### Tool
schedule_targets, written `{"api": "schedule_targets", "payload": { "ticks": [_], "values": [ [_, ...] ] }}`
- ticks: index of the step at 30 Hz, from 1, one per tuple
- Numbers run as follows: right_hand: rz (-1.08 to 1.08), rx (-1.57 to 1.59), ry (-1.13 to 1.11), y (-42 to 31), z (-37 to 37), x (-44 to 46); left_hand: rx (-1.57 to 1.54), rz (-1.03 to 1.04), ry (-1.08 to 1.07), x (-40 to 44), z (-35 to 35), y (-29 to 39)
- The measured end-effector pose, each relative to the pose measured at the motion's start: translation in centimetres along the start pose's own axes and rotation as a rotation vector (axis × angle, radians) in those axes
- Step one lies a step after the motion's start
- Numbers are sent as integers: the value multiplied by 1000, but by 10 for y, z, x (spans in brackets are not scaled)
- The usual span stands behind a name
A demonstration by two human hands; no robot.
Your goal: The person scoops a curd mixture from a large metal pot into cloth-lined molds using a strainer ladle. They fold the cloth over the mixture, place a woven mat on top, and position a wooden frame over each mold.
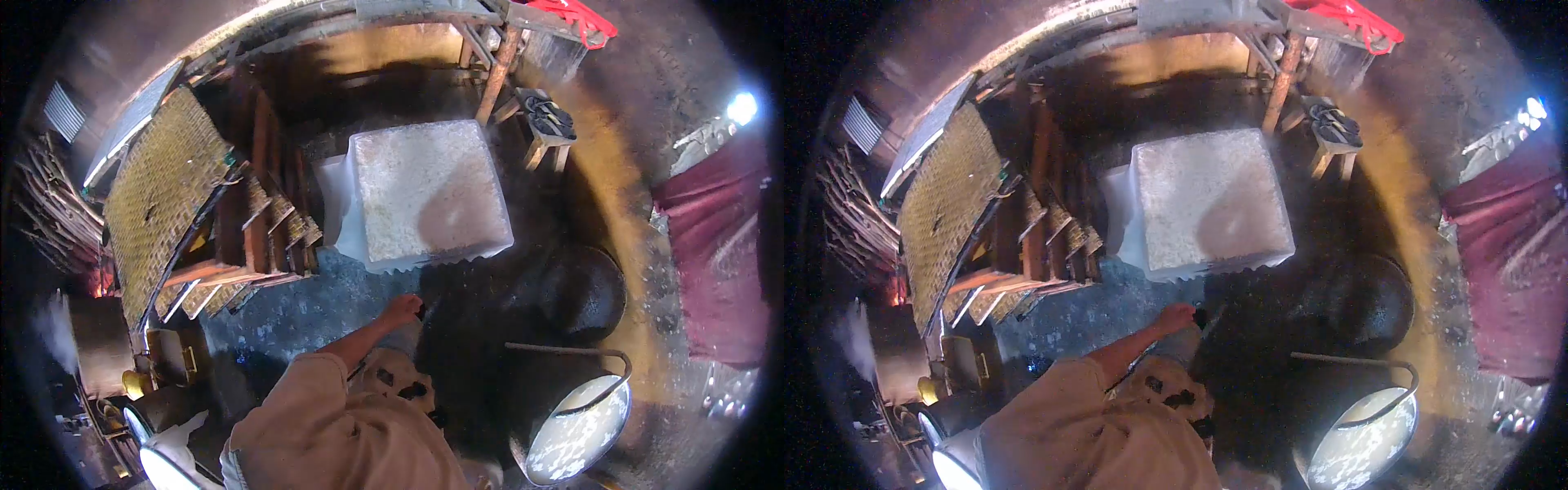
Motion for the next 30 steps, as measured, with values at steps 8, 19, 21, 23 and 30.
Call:
{"api": "schedule_targets", "payload": {
  "ticks": [8,19,21,23,30],
  "values": [
    [124,19,-104,-86,5,122,-43,-356,38,63,-19,-77],
    [-348,240,-424,-240,100,404,-594,-934,235,94,14,-216],
    [198,711,-551,-304,150,451,-983,-1033,510,107,30,-225],
    [123,786,-511,-338,205,483,-1081,-1052,599,126,53,-255],
    [-35,482,-388,-328,355,580,-1278,-1023,846,186,125,-335]
  ]
}}
Point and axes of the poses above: each hand's wrist, its own x-axis towards the middle knuckle, its own z-axis out of the palm, y = z × x, the point moved 4 cm from there along x, towards the middle knuckle, and after that the axes turned 8 degrees about x, right-handed, at the moved point
